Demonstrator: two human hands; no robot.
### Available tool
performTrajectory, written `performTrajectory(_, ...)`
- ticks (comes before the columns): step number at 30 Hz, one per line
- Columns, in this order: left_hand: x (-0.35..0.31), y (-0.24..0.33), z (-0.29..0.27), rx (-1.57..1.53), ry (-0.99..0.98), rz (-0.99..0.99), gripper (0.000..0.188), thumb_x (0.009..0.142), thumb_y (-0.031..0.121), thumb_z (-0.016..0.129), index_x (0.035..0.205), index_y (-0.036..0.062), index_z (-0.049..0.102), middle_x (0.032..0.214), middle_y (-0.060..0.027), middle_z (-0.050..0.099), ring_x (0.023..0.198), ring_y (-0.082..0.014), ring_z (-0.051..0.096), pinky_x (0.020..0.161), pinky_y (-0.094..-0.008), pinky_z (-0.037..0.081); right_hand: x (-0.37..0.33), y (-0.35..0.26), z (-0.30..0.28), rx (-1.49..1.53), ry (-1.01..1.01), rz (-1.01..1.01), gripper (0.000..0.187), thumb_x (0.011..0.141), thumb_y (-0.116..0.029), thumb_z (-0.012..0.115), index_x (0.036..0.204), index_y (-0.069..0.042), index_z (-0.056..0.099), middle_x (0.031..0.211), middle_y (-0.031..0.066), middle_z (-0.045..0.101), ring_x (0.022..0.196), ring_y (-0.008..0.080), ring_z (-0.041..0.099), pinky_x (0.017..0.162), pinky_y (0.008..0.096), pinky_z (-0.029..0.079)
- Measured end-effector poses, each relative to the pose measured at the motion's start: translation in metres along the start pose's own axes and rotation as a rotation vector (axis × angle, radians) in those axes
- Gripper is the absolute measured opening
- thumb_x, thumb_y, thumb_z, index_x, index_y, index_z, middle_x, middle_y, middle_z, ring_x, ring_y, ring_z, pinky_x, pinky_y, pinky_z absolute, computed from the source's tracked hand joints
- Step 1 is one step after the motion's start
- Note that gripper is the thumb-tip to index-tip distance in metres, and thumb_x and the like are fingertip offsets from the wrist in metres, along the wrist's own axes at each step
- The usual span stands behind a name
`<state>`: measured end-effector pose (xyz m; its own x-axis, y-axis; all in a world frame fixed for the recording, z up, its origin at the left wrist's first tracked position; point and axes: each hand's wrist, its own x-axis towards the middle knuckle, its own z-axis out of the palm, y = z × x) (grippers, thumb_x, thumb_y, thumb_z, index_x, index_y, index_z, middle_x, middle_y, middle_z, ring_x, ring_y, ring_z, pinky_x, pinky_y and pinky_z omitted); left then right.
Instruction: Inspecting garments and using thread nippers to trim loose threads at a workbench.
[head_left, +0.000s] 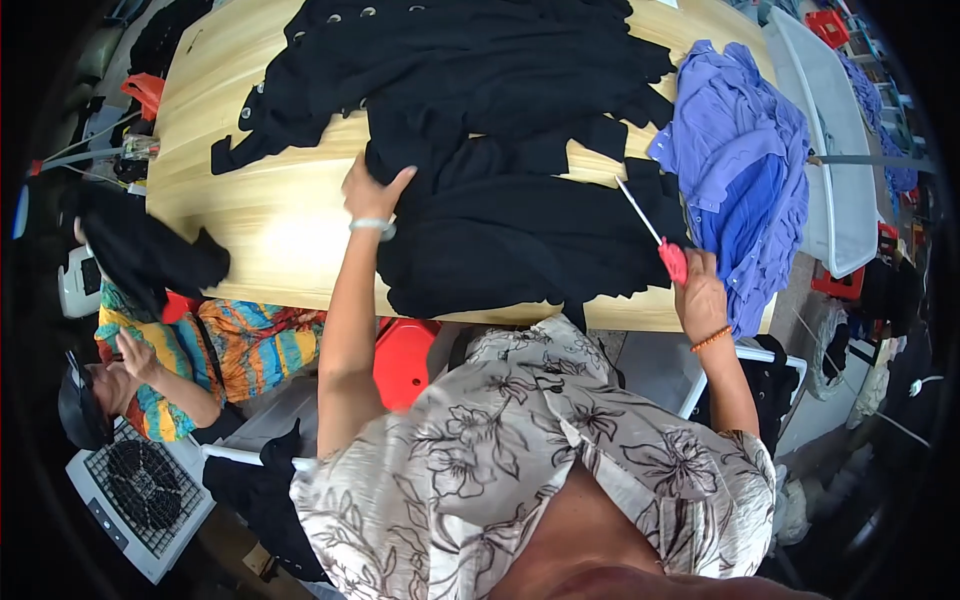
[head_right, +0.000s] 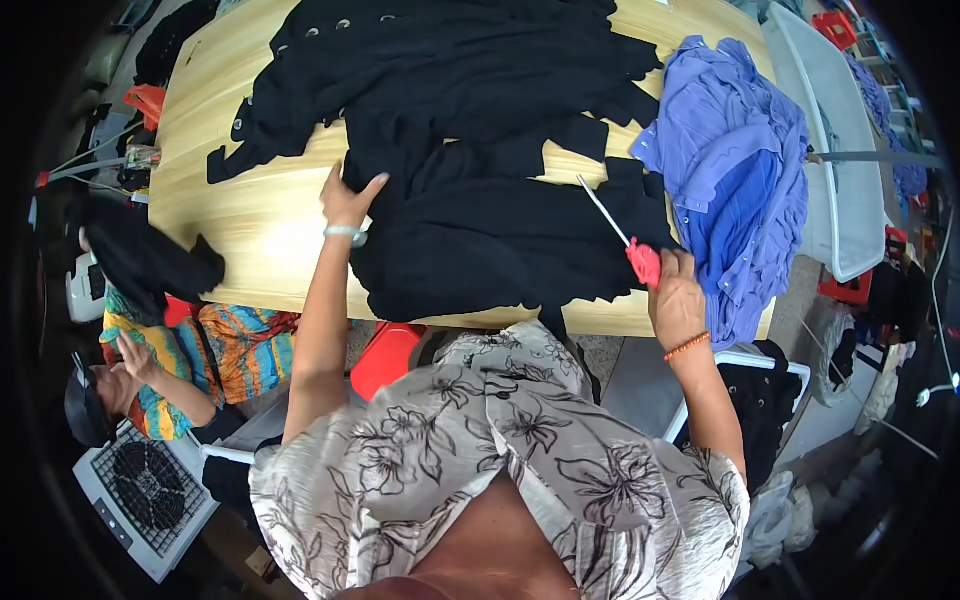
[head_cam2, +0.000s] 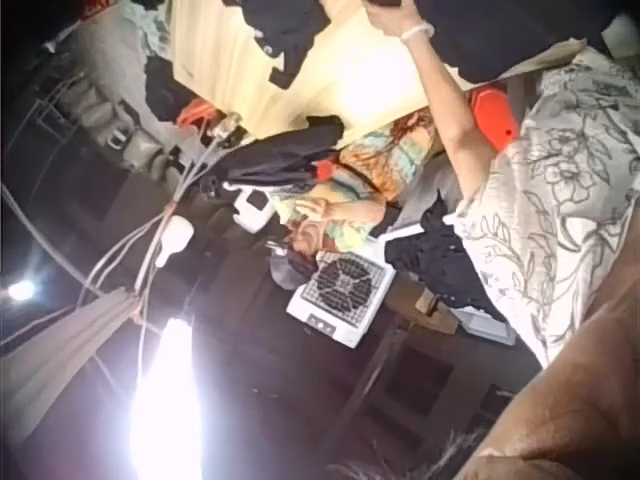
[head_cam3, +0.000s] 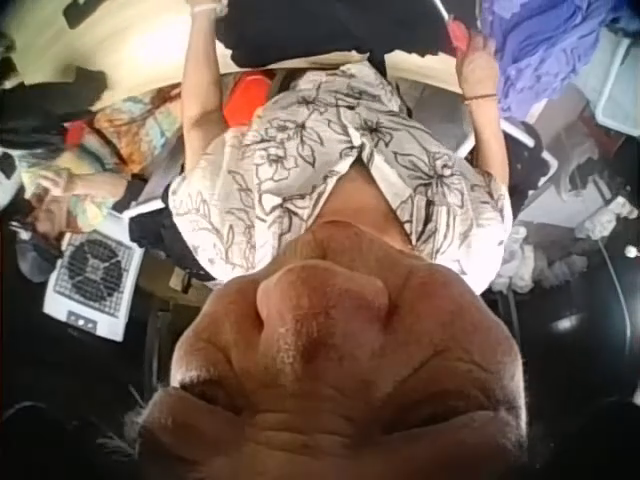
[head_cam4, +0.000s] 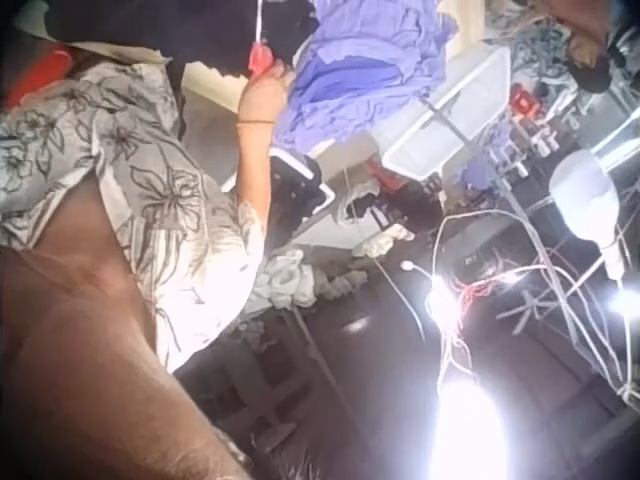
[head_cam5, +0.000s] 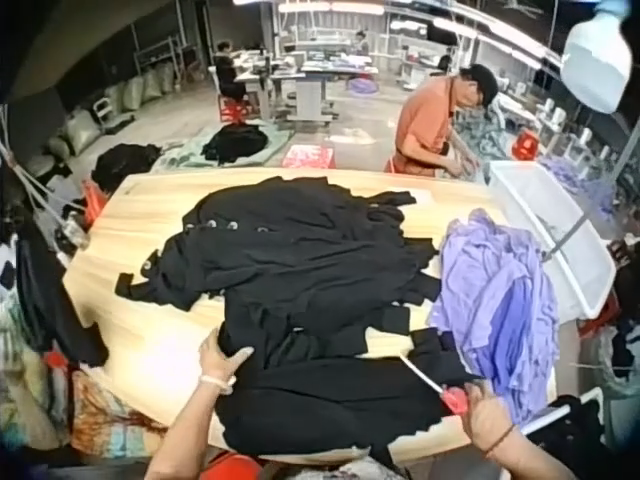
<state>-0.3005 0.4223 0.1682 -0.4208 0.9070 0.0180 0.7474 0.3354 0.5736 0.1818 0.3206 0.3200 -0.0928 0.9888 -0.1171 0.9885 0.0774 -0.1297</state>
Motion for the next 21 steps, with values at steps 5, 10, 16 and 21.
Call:
performTrajectory(5, 0.054, -0.011, 0.016, 0.059, -0.158, -0.013, 0.063, 0.066, 0.039, 0.079, 0.112, -0.0001, 0.061, 0.107, -0.0202, 0.066, 0.096, -0.0377, 0.063, 0.084, -0.0440, 0.050, 0.053, -0.028, 0.006, 0.039, -0.036, -0.071, 0.026, 0.084, -0.016, 0.065, 0.103, 0.000, 0.058, 0.090, 0.0208, 0.062, 0.078, 0.0390, 0.063, 0.068, 0.0440, 0.053)
performTrajectory(10, 0.031, -0.030, -0.047, -0.988, -0.371, -0.316, 0.034, 0.078, 0.000, 0.062, 0.111, -0.0073, 0.060, 0.101, -0.0111, 0.067, 0.087, -0.0176, 0.063, 0.081, -0.0267, 0.050, 0.087, -0.054, 0.020, 0.147, -0.079, -0.103, 0.031, 0.086, -0.029, 0.067, 0.082, 0.001, 0.061, 0.070, 0.0230, 0.062, 0.067, 0.0407, 0.062, 0.059, 0.0468, 0.049)
performTrajectory(16, 0.030, 0.023, -0.161, -1.644, -0.197, -0.366, 0.036, 0.085, 0.007, 0.051, 0.116, -0.0105, 0.054, 0.113, -0.0207, 0.063, 0.103, -0.0301, 0.064, 0.094, -0.0402, 0.052, 0.120, -0.115, 0.005, 0.645, -0.186, -0.216, 0.036, 0.081, -0.027, 0.074, 0.102, 0.000, 0.064, 0.080, 0.0162, 0.067, 0.071, 0.0301, 0.067, 0.066, 0.0343, 0.050)
performTrajectory(21, -0.003, 0.154, -0.172, -1.737, -0.266, -0.226, 0.044, 0.085, 0.004, 0.051, 0.129, -0.0028, 0.046, 0.103, -0.0121, 0.063, 0.091, -0.0211, 0.064, 0.086, -0.0342, 0.053, 0.148, -0.191, 0.002, 0.788, 0.055, -0.570, 0.075, 0.061, -0.038, 0.086, 0.112, 0.005, 0.052, 0.104, 0.0252, 0.060, 0.098, 0.0398, 0.061, 0.081, 0.0415, 0.049)
